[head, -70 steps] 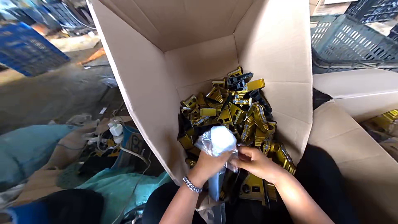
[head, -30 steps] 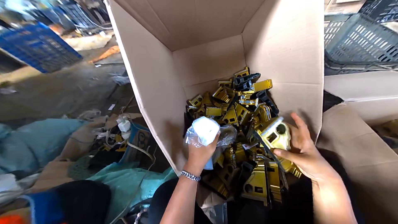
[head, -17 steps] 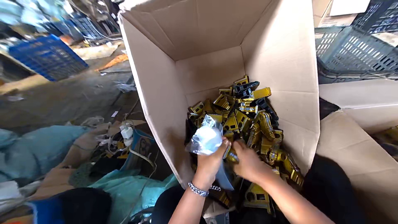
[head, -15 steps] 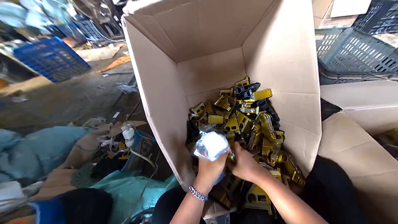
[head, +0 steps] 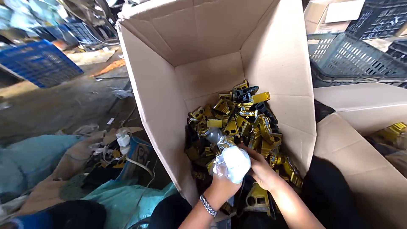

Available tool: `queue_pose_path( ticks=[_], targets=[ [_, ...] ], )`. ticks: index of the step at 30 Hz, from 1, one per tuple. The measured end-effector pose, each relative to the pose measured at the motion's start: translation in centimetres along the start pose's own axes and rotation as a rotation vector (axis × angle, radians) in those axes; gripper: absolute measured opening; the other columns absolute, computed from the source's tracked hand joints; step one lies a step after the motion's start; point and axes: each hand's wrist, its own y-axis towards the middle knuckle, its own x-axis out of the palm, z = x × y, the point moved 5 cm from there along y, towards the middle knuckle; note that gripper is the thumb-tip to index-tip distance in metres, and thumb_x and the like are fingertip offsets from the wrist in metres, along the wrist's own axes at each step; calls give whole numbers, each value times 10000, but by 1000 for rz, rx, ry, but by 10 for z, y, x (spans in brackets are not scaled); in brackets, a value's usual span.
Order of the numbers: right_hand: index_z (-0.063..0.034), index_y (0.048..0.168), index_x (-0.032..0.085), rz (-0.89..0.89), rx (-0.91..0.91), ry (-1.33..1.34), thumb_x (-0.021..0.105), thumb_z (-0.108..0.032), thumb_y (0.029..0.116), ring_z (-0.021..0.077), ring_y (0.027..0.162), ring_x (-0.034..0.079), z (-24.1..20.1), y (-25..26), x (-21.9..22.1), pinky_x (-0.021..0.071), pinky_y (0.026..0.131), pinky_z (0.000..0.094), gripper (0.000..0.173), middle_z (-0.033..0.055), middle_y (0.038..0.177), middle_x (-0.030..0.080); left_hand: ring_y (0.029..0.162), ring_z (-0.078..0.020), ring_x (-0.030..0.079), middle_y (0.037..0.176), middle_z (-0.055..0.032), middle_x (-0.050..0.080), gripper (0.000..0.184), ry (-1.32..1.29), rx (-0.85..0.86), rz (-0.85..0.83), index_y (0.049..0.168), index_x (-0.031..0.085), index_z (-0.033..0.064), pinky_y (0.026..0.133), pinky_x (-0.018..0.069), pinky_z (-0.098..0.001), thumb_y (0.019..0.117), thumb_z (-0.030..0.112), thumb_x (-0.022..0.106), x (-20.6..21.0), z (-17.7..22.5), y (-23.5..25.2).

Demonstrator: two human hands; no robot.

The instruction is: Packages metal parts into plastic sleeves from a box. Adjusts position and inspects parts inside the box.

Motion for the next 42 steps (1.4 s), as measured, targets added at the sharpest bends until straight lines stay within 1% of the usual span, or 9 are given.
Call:
queue_pose_path(
  ticks=[6,12,16,21,25,29,34,38,42],
  targets=[
    [46,1115,643,151,-159,110,710,11,861,183,840,717,-5,-11,-41,634,777,352,265,96,984,709,805,-136,712,1010,-68,707,374,-432,-275,158,1242,552,-102,741,632,-317,903,23,646,-36,-8,23],
    [-143,1227,692,8,-541,497,433,-676,973,96,823,725,-48,-25,-95,592,675,241,644,4,1013,766,805,-101,716,929,-59,727,355,-178,-387,190,1170,600,-83,777,625,-285,876,66,733,-56,-17,20],
    [35,1189,663,-84,-284,-183,580,-173,1001,80,908,690,-27,-11,-18,597,822,268,292,40,1051,714,1030,-121,689,1061,-161,726,564,34,-130,-14,1145,638,-150,967,538,-276,723,143,870,-7,-7,7],
    [-21,968,655,-72,-169,-351,563,-158,1038,28,568,586,-15,-18,-16,551,573,216,179,-40,706,597,825,-56,671,957,-13,701,442,-204,-513,-116,1180,617,-12,775,580,-245,821,141,825,-11,-3,11],
    [-71,861,622,-212,-69,-147,634,-73,976,77,606,677,-1,-24,-14,617,633,264,115,-43,699,672,1010,-340,720,1046,-285,718,443,442,-18,187,1112,654,-183,945,552,-479,816,127,766,-57,-23,29],
    [-95,736,573,-98,-141,-200,830,-115,788,25,489,564,-6,-18,-2,518,484,207,262,-51,620,602,805,-50,671,869,31,694,289,-219,-393,-39,1018,669,47,771,582,-244,801,168,817,-44,-5,19],
    [-119,708,555,-380,-175,-504,863,-217,761,3,498,567,-32,-3,1,512,493,197,328,-82,607,589,766,9,623,802,110,640,332,-330,-404,-218,940,652,110,739,549,-178,683,0,832,-41,-6,16],
    [72,1149,664,141,-212,-787,768,-231,914,277,997,688,-64,49,-65,570,905,432,397,202,1085,699,871,-40,683,920,8,715,345,-11,-204,47,1053,672,-22,835,580,-234,758,113,790,-72,-29,26],
    [69,1554,300,483,-7,-1174,682,-314,987,514,1419,368,-56,112,-109,347,1133,623,784,357,1561,296,978,-111,696,1048,-114,722,419,71,-161,217,1145,644,-90,910,575,-274,864,191,777,-68,-35,34]
  ],
)
